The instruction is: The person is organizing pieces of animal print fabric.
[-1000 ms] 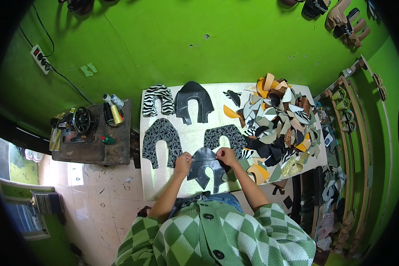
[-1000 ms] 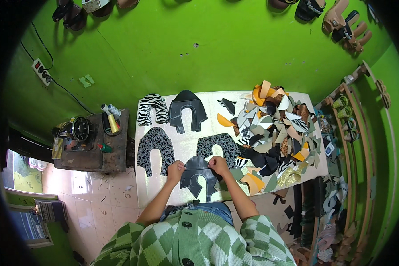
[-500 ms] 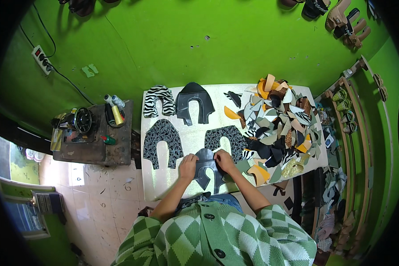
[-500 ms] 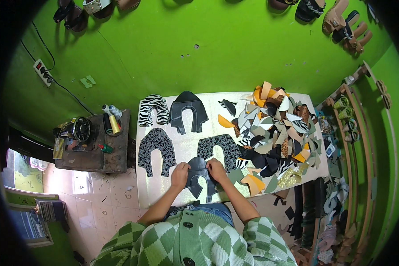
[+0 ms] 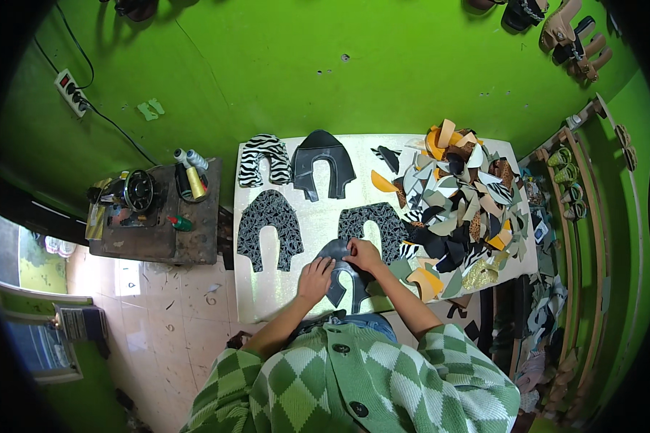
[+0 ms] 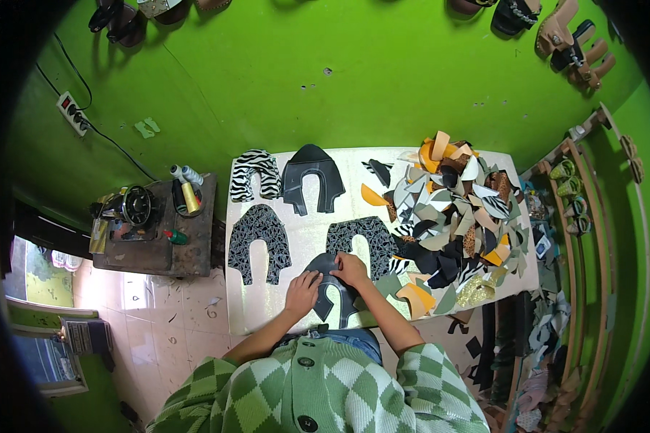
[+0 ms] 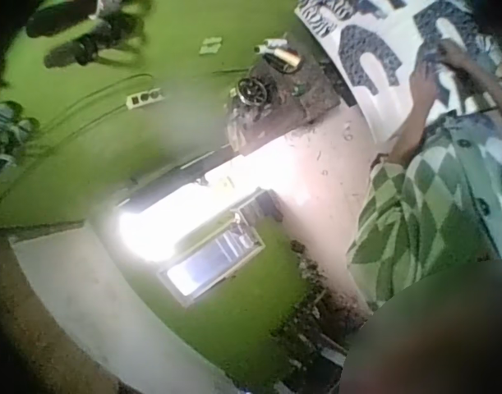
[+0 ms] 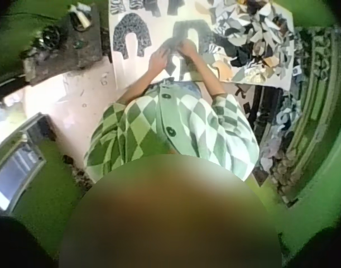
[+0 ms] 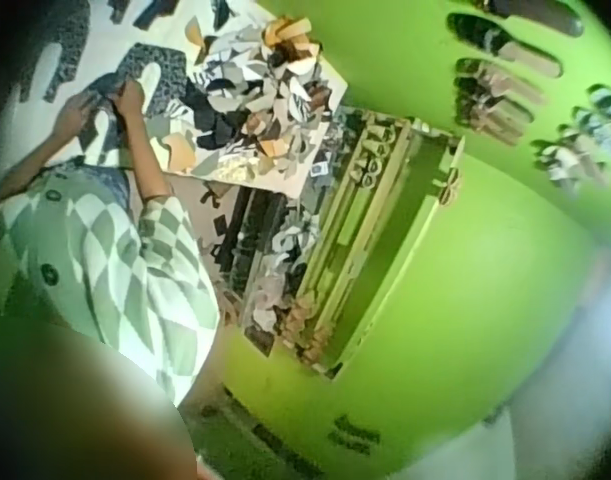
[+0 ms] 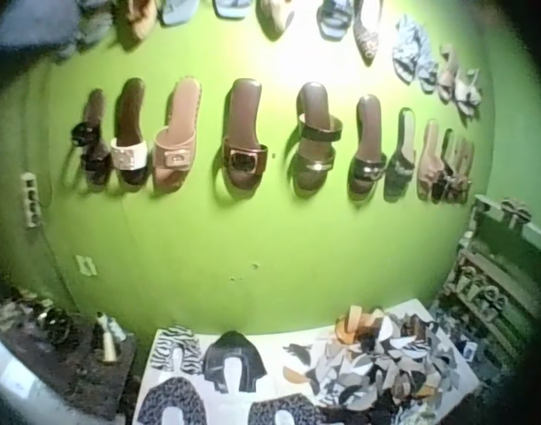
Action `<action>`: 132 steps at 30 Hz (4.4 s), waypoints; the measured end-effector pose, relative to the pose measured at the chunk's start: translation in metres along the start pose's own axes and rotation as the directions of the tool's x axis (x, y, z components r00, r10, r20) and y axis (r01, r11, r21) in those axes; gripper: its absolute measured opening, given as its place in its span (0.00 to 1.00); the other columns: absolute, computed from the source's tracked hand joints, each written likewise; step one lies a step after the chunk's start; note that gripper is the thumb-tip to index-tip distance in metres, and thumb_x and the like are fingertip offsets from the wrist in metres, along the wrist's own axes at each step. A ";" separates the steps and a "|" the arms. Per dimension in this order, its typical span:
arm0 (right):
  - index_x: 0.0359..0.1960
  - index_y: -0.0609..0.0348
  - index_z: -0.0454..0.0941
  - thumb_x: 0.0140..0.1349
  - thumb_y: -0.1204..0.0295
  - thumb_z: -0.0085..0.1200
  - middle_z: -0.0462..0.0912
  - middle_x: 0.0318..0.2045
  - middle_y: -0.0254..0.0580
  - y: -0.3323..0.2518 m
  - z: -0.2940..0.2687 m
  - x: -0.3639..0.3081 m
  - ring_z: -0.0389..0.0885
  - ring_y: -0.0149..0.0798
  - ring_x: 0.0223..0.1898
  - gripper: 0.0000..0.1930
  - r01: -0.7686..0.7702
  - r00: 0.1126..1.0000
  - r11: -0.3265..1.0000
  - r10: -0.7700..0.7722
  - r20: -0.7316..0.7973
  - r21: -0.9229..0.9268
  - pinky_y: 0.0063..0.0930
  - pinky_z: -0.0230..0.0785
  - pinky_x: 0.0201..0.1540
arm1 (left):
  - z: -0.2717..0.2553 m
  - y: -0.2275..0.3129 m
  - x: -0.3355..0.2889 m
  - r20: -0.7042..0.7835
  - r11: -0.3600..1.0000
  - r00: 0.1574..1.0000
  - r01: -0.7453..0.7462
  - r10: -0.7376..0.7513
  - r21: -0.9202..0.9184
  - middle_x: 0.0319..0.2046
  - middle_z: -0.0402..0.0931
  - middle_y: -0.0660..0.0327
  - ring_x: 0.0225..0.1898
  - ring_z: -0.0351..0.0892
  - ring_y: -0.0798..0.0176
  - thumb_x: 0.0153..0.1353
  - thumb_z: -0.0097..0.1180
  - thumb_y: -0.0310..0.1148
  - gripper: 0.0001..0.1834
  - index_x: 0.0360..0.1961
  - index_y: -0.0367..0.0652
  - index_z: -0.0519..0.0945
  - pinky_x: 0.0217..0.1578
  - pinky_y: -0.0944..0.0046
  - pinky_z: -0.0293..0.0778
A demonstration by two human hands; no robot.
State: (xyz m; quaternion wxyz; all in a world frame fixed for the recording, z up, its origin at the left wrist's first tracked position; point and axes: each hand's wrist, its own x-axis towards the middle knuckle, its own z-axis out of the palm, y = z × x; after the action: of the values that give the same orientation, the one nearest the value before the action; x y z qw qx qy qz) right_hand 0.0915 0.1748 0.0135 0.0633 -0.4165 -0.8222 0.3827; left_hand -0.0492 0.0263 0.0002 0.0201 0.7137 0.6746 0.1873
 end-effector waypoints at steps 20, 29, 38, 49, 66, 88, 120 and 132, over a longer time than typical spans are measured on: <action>0.24 0.60 0.74 0.34 0.60 0.71 0.80 0.26 0.46 -0.001 0.027 0.010 0.80 0.48 0.33 0.22 -0.259 0.966 0.960 0.257 -0.027 -0.106 0.36 0.72 0.37 | 0.003 0.011 -0.006 0.115 0.993 0.986 0.116 -0.117 0.017 0.55 0.64 0.58 0.56 0.61 0.54 0.53 0.51 0.37 0.27 0.57 0.47 0.67 0.53 0.54 0.56; 0.32 0.58 0.67 0.49 0.68 0.59 0.76 0.26 0.44 -0.020 0.066 -0.025 0.79 0.52 0.30 0.14 -0.148 0.935 0.941 0.032 -0.353 -0.305 0.40 0.71 0.32 | 0.001 0.009 -0.008 0.151 0.994 0.982 0.107 -0.111 0.033 0.56 0.63 0.58 0.57 0.60 0.55 0.53 0.51 0.39 0.29 0.58 0.47 0.65 0.54 0.54 0.55; 0.18 0.52 0.77 0.36 0.60 0.69 0.79 0.18 0.34 -0.001 0.016 -0.009 0.79 0.38 0.24 0.14 -0.300 0.944 0.952 0.288 -0.164 -0.054 0.31 0.68 0.26 | -0.005 0.012 -0.004 0.177 0.990 0.978 0.091 -0.109 0.109 0.56 0.63 0.58 0.57 0.60 0.57 0.55 0.49 0.44 0.30 0.59 0.46 0.64 0.53 0.55 0.54; 0.18 0.52 0.78 0.34 0.61 0.71 0.80 0.19 0.35 0.002 0.000 0.004 0.79 0.38 0.23 0.14 -0.434 0.901 0.891 0.431 -0.052 -0.133 0.29 0.69 0.27 | -0.003 0.012 -0.006 0.158 0.989 0.982 0.083 -0.102 0.122 0.56 0.64 0.58 0.56 0.61 0.57 0.54 0.50 0.46 0.31 0.58 0.46 0.64 0.53 0.55 0.55; 0.17 0.54 0.76 0.31 0.62 0.73 0.76 0.15 0.33 0.042 0.009 -0.014 0.73 0.32 0.18 0.17 -0.490 0.849 0.869 0.495 -0.185 0.074 0.27 0.64 0.23 | 0.002 0.014 -0.009 0.168 0.987 0.976 0.125 -0.141 0.103 0.57 0.62 0.55 0.59 0.58 0.54 0.54 0.50 0.46 0.33 0.60 0.45 0.62 0.54 0.54 0.53; 0.20 0.52 0.77 0.36 0.65 0.70 0.80 0.21 0.36 0.021 0.020 -0.006 0.79 0.38 0.25 0.13 -0.443 0.881 0.887 0.458 -0.123 0.128 0.31 0.70 0.30 | -0.005 0.015 -0.016 0.176 0.992 0.978 0.105 -0.117 0.072 0.61 0.56 0.57 0.62 0.54 0.56 0.55 0.48 0.47 0.34 0.61 0.44 0.60 0.55 0.56 0.53; 0.21 0.57 0.74 0.39 0.73 0.66 0.80 0.22 0.41 -0.022 0.048 0.000 0.79 0.43 0.27 0.11 -0.215 0.953 0.976 0.215 -0.212 0.022 0.35 0.70 0.31 | -0.015 0.014 -0.033 0.149 0.949 0.946 0.303 -0.288 -0.088 0.60 0.53 0.49 0.61 0.50 0.43 0.51 0.55 0.43 0.37 0.61 0.42 0.59 0.56 0.48 0.52; 0.19 0.54 0.76 0.35 0.68 0.69 0.80 0.23 0.42 -0.034 0.067 0.016 0.79 0.45 0.30 0.13 -0.290 0.948 0.946 0.265 -0.175 -0.142 0.35 0.70 0.32 | -0.023 0.011 -0.039 0.196 0.962 0.946 0.270 -0.259 -0.031 0.64 0.49 0.53 0.61 0.49 0.44 0.50 0.53 0.46 0.40 0.63 0.44 0.56 0.55 0.49 0.53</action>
State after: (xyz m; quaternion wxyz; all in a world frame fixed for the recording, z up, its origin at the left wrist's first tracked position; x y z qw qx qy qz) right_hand 0.0313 0.1358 -0.0138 0.0369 -0.5603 -0.7769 0.2850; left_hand -0.0458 -0.0178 0.0155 0.1299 0.6305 0.7535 0.1332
